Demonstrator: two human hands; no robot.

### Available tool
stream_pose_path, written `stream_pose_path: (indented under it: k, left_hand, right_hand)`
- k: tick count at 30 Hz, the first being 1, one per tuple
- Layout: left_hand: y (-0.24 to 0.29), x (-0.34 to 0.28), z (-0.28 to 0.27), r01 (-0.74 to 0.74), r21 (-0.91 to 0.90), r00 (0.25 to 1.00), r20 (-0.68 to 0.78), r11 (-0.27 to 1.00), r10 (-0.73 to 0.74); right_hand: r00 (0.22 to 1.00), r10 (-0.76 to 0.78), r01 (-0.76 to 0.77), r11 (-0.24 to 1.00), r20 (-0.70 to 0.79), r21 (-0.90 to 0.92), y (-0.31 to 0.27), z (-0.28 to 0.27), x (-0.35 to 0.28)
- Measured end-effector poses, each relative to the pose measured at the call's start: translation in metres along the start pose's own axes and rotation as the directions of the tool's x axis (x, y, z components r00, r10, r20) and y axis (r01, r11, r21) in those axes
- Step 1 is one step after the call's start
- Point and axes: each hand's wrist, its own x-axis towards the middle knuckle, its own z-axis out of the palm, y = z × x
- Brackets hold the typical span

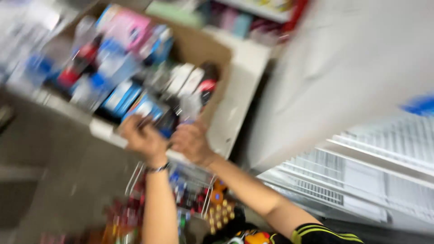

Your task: Stocking various milk cartons and bottled drinks from a cardboard box onto refrigerator shelves.

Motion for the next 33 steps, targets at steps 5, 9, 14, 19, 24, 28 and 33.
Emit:
stream_pose_path:
  k: [5, 9, 14, 19, 24, 28, 33]
  left_hand:
    - [0.032, 0.019, 0.002, -0.055, 0.123, 0.998, 0.002, 0.991, 0.055]
    - [0.041, 0.022, -0.002, -0.184, 0.266, 0.983, 0.065, 0.946, 0.172]
    - [0.05, 0.025, -0.006, -0.216, 0.281, 0.975, 0.108, 0.935, 0.193]
    - [0.043, 0.025, -0.007, -0.199, 0.275, 0.973, 0.171, 0.941, 0.156]
    - [0.048, 0.026, -0.009, -0.19, 0.259, 0.971, 0.189, 0.947, 0.144]
    - [0.042, 0.025, -0.009, -0.183, 0.267, 0.969, 0.212, 0.946, 0.128]
    - [0.043, 0.025, -0.019, -0.195, 0.275, 0.968, 0.211, 0.942, 0.138]
  right_hand:
    - [0.994, 0.096, -0.096, 0.995, 0.046, -0.021, -0.021, -0.026, 0.029]
    - [0.985, 0.156, -0.153, 0.987, 0.078, -0.044, -0.029, -0.032, 0.032]
    - [0.98, 0.182, -0.175, 0.981, 0.084, -0.088, -0.034, -0.031, 0.031]
    - [0.965, 0.234, -0.224, 0.97, 0.114, -0.099, -0.037, -0.035, 0.034]
    - [0.963, 0.248, -0.237, 0.966, 0.103, -0.107, -0.04, -0.037, 0.034]
    - [0.961, 0.253, -0.242, 0.965, 0.111, -0.104, -0.039, -0.037, 0.032]
    - [0.96, 0.259, -0.254, 0.965, 0.106, -0.062, -0.042, -0.033, 0.034]
